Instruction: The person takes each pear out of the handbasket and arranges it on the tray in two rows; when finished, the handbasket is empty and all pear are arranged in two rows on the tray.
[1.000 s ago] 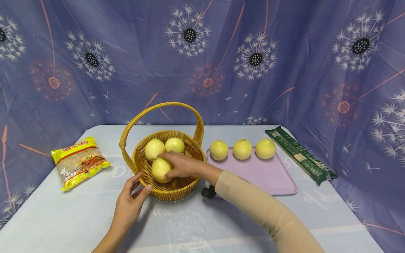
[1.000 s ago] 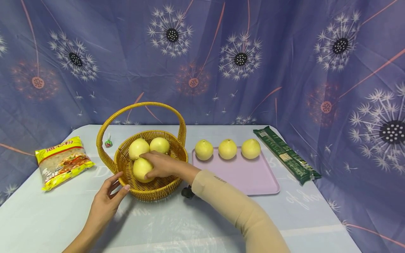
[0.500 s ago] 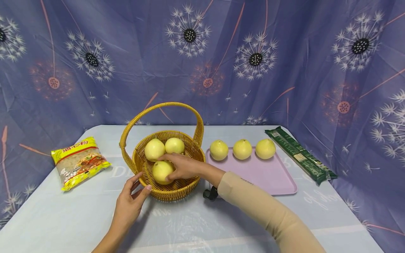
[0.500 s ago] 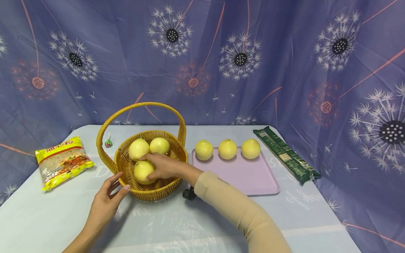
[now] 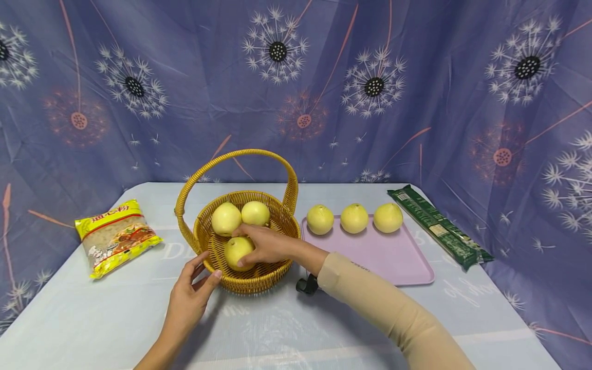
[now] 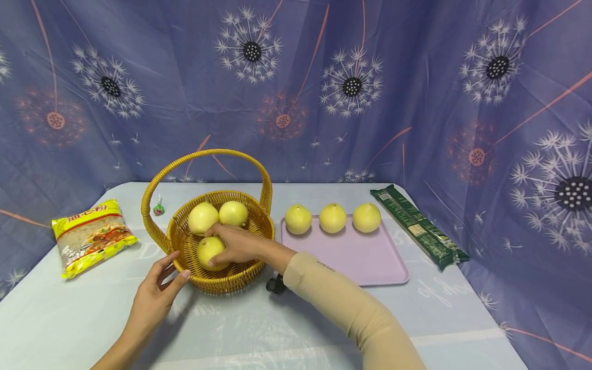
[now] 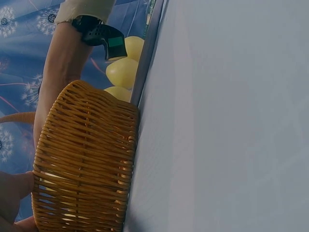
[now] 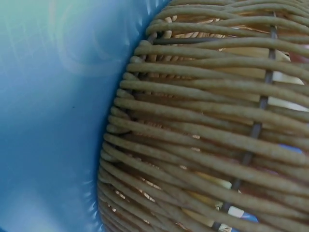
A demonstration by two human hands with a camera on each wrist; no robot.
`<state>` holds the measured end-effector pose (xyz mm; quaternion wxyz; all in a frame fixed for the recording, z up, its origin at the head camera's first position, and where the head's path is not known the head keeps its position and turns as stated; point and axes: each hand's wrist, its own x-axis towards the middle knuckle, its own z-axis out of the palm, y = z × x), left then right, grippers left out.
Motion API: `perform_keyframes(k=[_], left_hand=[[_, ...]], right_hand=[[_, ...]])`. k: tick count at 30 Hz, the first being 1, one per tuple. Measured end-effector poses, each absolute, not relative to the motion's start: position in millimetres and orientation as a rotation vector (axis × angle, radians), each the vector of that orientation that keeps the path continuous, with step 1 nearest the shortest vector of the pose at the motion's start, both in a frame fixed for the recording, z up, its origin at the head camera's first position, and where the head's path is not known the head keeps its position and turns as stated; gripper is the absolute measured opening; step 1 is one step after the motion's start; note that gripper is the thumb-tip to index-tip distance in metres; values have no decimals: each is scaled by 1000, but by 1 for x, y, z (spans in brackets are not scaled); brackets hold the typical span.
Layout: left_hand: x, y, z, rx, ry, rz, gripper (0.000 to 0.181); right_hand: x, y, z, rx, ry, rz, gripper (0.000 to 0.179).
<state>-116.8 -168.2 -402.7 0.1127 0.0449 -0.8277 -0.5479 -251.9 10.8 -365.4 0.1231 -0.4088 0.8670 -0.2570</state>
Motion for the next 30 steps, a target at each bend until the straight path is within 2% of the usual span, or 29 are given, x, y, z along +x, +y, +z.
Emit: perform_keyframes(k=[10,30], left_hand=[[-117,-168,-403,129,-2426,-1601,54],[-117,-168,-404,126,-2434,-1559,54]], right_hand=[[-252,8,-367,-1185,2517,-786,60],[-250,2,-368,-1229,2563,-618,70]])
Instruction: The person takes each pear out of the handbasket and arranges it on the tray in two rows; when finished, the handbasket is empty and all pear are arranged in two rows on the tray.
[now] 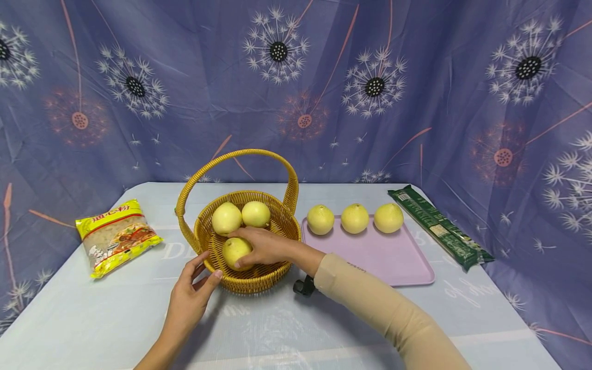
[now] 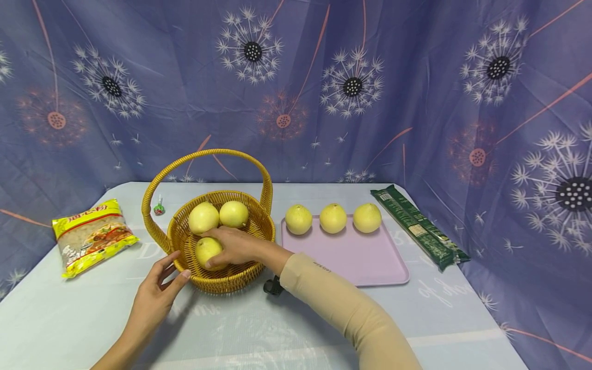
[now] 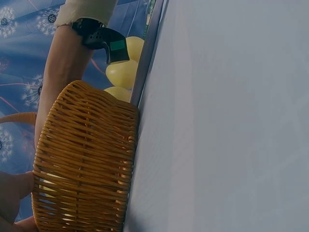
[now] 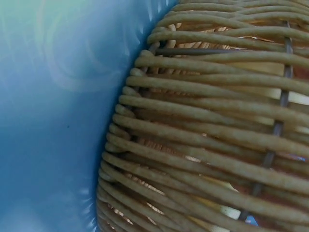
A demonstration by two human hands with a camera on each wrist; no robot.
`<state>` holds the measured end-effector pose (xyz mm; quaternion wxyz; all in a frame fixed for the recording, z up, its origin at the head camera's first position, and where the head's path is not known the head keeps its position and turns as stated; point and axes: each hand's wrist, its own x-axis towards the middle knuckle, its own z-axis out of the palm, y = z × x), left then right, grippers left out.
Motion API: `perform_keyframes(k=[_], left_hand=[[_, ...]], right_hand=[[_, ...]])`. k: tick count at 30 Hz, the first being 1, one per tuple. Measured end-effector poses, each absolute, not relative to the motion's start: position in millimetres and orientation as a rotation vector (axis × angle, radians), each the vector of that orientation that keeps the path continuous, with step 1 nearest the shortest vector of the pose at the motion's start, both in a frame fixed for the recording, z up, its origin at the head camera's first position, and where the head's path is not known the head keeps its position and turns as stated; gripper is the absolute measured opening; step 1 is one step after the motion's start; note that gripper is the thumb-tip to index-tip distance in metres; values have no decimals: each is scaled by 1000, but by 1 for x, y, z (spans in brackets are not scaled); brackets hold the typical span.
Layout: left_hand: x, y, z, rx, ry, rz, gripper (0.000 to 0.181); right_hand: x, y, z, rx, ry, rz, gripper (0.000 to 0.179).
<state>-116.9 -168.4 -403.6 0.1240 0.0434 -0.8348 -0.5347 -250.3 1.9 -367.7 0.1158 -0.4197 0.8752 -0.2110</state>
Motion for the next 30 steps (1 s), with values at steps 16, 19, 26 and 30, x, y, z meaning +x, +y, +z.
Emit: perform_keyframes(k=[16,19,26,30], left_hand=[[-117,-169,-403,130,-2442,-1566,55],[-116,-169,-403,129,-2448,-1560,54],[-117,-168,-402,138,-2453,-1572,55],[-117,-168,-402,144,-2449,-1587,56]], right_hand=[[-250,0,-372,-1225,2539,-639,72],[-251,1,-372,-1221,2534,-644,73],[-251,1,-372,-1224,2531,-645,74],[-251,1,-372,-1232,2533,-641,74]])
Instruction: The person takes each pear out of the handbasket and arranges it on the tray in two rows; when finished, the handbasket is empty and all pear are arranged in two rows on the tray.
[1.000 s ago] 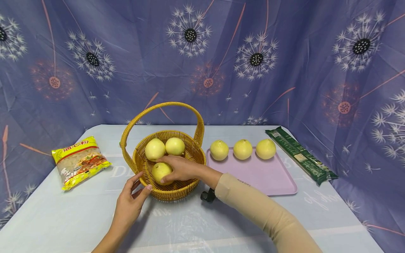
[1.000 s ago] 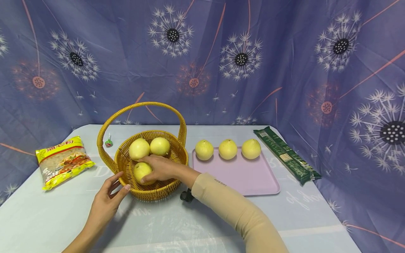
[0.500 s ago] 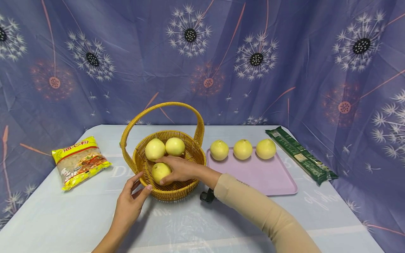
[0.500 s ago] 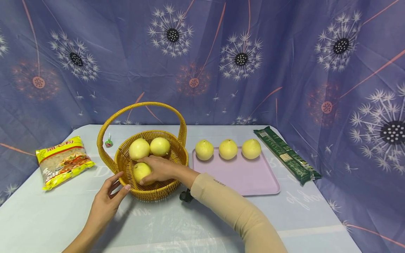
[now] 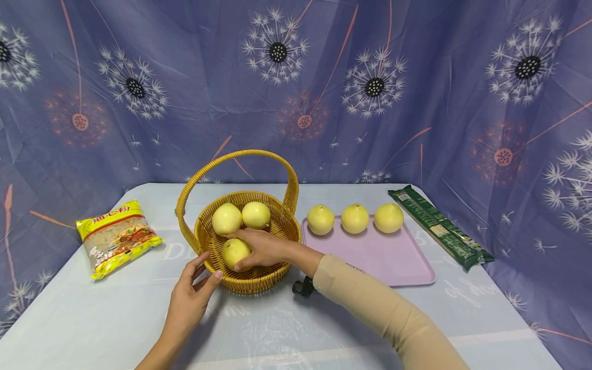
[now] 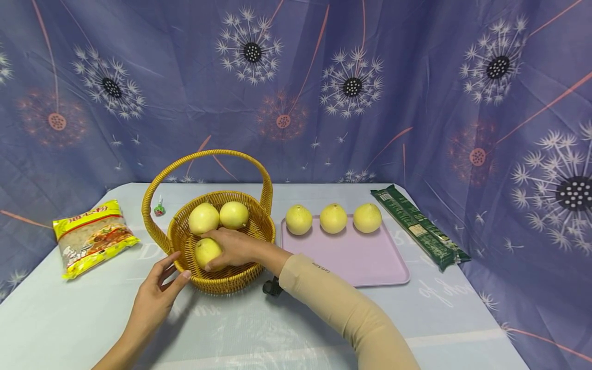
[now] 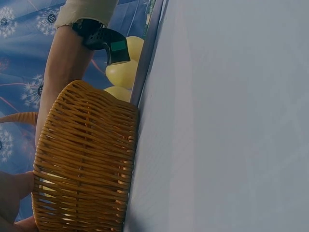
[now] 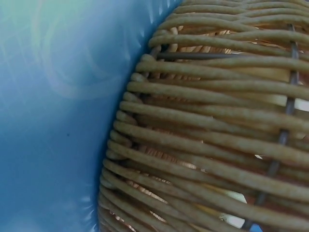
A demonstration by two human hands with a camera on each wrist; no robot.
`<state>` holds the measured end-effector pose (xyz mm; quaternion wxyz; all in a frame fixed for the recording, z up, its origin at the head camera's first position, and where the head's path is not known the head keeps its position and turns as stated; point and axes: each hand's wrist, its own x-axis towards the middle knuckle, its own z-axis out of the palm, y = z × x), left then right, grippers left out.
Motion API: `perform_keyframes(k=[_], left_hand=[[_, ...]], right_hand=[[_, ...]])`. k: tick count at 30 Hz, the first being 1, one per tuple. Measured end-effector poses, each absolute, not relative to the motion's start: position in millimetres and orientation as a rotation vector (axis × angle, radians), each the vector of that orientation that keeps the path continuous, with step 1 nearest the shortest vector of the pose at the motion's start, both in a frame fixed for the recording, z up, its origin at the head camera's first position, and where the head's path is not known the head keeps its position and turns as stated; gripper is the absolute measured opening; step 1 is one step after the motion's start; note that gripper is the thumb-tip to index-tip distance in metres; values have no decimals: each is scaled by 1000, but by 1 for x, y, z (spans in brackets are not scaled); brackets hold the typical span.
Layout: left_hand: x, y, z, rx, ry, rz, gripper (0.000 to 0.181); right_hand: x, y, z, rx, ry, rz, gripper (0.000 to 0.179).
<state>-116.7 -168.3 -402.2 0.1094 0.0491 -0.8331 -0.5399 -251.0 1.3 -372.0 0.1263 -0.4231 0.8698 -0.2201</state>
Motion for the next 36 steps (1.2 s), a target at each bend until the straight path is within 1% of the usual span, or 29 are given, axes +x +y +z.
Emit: perform_keyframes(k=[10,14,18,27,36], left_hand=[[-117,-169,-402,145,-2465,-1600,56],[-117,-169,-402,143,-2461,-1588,55],[-117,-169,-403,144,-2449,-1579,55],[-117,-169,-403,149,-2435,-1615,56],[-116,-169,-403,135,-2431,-1608,57]], right_hand=[[-250,3,-368,-1233,2576,-637,73],[-249,5,-359,-1197,2608,-663,73],[-248,11,-348,-1166,2626,-709,78],[-241,32,-323,-1150,2609,-955,79],[-232,68,-303,-1147,2553,-1260,76]])
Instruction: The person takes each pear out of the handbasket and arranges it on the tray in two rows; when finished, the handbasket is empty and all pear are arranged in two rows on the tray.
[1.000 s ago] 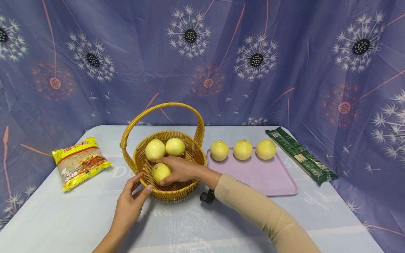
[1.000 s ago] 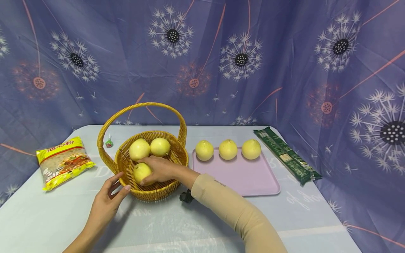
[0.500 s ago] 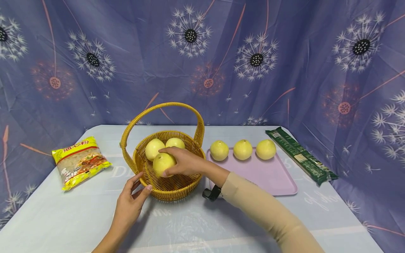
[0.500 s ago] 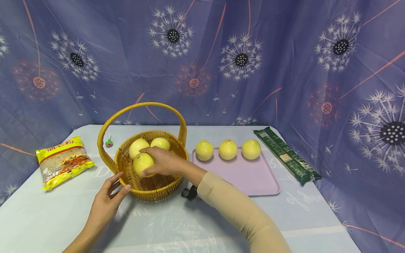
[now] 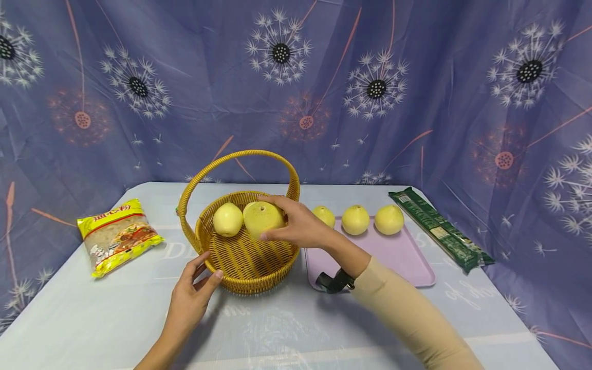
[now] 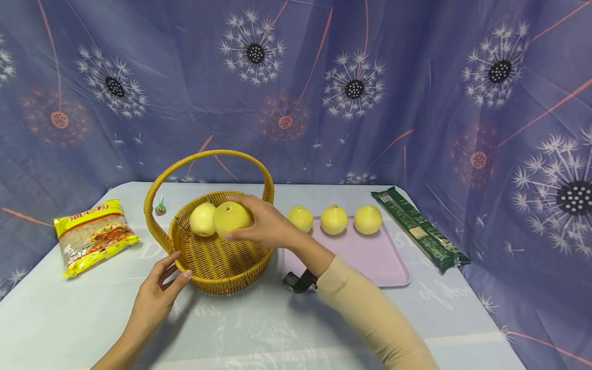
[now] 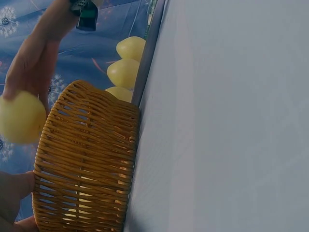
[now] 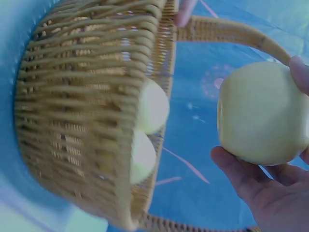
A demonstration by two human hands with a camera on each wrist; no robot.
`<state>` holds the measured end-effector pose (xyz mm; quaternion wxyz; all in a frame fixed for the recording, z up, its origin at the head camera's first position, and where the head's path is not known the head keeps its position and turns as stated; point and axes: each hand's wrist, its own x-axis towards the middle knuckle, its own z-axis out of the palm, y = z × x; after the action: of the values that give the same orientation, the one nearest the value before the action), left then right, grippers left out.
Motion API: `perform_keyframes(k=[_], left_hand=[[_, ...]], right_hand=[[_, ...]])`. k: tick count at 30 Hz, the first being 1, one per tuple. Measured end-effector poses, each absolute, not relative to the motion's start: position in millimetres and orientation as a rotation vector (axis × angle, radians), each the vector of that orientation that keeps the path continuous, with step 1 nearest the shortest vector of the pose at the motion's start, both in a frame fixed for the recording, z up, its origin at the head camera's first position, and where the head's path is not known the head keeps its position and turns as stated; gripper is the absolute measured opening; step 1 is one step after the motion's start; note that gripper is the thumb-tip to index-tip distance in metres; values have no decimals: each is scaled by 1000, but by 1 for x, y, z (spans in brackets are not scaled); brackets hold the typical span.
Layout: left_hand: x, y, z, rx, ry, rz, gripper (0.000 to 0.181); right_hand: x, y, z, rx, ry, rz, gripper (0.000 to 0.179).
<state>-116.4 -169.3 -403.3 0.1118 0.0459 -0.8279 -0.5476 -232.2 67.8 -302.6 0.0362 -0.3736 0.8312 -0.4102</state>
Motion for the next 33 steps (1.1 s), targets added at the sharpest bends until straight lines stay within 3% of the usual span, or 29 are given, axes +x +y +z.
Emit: perform_keyframes(k=[12,33], left_hand=[[-116,-169,-403,126,-2426,-1606,56],[-117,-170,-404,137,-2439,-1612,56]], right_hand=[[-223,121,-301,-1024,2547,-1537,76],[-210,179,-344,-706,2612,-1694,76]])
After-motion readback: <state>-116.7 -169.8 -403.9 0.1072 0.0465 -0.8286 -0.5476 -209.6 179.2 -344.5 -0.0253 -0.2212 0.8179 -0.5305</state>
